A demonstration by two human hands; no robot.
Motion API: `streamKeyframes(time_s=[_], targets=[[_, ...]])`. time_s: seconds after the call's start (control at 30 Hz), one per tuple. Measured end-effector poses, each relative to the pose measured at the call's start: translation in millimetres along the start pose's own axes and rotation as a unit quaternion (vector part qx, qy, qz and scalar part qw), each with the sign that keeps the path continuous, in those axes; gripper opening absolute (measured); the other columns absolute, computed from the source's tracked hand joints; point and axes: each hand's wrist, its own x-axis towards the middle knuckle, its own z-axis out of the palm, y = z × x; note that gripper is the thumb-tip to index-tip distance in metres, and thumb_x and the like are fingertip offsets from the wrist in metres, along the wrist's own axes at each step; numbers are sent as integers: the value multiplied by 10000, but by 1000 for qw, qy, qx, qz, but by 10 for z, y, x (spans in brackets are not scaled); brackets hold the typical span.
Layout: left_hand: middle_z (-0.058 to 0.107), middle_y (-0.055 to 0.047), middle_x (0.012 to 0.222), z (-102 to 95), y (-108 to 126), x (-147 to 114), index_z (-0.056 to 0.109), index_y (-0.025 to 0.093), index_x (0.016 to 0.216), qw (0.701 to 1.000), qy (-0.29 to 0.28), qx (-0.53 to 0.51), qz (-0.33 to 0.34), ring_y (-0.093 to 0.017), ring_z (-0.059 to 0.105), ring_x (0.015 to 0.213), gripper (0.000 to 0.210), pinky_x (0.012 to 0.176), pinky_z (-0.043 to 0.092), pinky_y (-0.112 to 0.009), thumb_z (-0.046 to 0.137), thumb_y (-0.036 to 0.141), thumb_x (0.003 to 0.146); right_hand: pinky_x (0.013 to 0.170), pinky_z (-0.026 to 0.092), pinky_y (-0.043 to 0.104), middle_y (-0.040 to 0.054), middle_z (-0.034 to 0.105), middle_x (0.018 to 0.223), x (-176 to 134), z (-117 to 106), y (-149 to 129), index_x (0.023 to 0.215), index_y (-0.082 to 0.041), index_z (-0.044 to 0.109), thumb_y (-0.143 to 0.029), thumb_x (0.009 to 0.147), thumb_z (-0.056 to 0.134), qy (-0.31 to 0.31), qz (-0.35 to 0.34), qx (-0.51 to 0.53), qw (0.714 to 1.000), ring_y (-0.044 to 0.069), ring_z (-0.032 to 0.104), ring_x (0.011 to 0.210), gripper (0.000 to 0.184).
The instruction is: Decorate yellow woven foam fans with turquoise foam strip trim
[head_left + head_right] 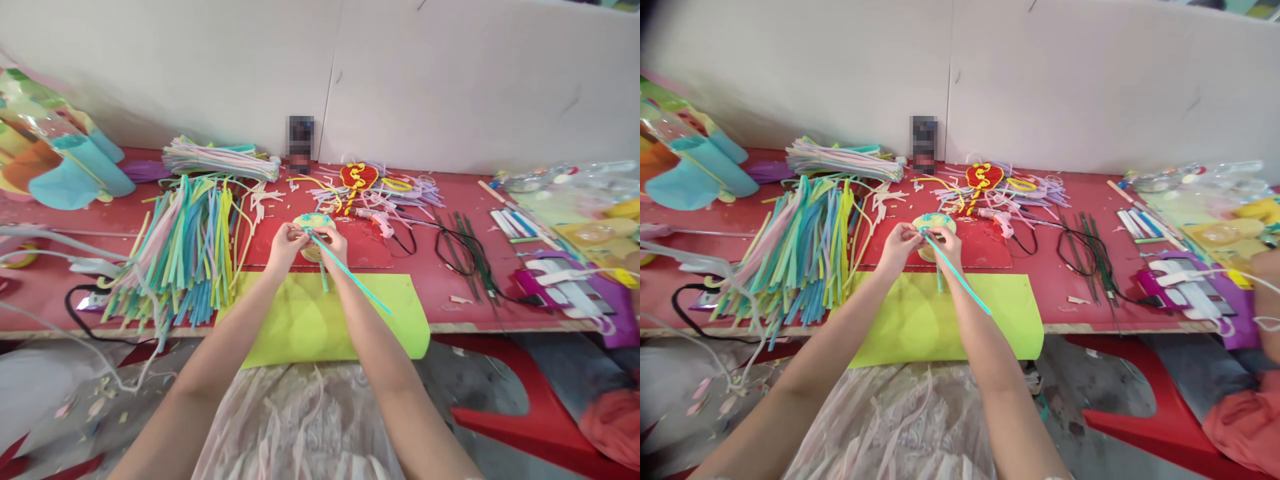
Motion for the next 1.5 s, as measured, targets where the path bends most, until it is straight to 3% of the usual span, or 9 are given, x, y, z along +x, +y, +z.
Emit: streamKeyframes(time_s=[0.13,0.3,0.47,0.83,1.1,1.33,1.5], targets=[[626,10,753,9,-5,-11,471,191,879,989,0,130,74,-128,652,654,265,669,559,-293,673,231,713,721,500,298,25,701,775,53,-14,60,775,-189,694,-395,697,665,-19,71,70,995,178,641,750,222],[629,18,700,-34,-29,8,456,193,916,992,-22,104,60,-135,654,650,296,676,550,-297,668,220,710,722,487,275,18,709,763,48,-46,24,768,-184,712,-390,662,693,-33,97,84,991,166,638,746,233],[640,3,718,-13,-35,11,489,181,906,992,-2,111,64,-140,657,694,288,722,538,-304,674,215,687,752,480,279,16,710,782,40,-44,-15,784,-190,714,-425,651,694,-19,114,102,988,166,636,778,270],[649,-27,860,187,68,-107,613,186,1020,979,58,153,124,-130,643,798,263,783,524,-273,591,205,758,686,473,257,21,692,829,45,22,-3,854,-197,708,-463,694,645,14,104,113,988,148,606,760,317],[661,-15,819,287,110,-97,557,190,1051,976,71,149,141,-125,654,790,319,806,528,-282,622,186,739,783,477,291,29,688,842,55,-22,-37,829,-196,692,-443,715,633,37,65,110,991,173,624,847,278],[651,-19,839,98,255,-50,613,194,1001,971,-3,223,92,-117,645,636,260,603,548,-243,608,235,744,655,474,258,5,672,756,107,-78,-6,787,-201,691,-454,675,674,17,86,107,990,139,593,684,278],[650,-18,886,-12,408,23,640,190,956,938,-58,318,124,-90,612,614,243,579,495,-202,606,179,715,628,459,245,-7,662,730,121,-91,29,769,-210,698,-436,662,689,-5,91,118,989,119,571,646,250]])
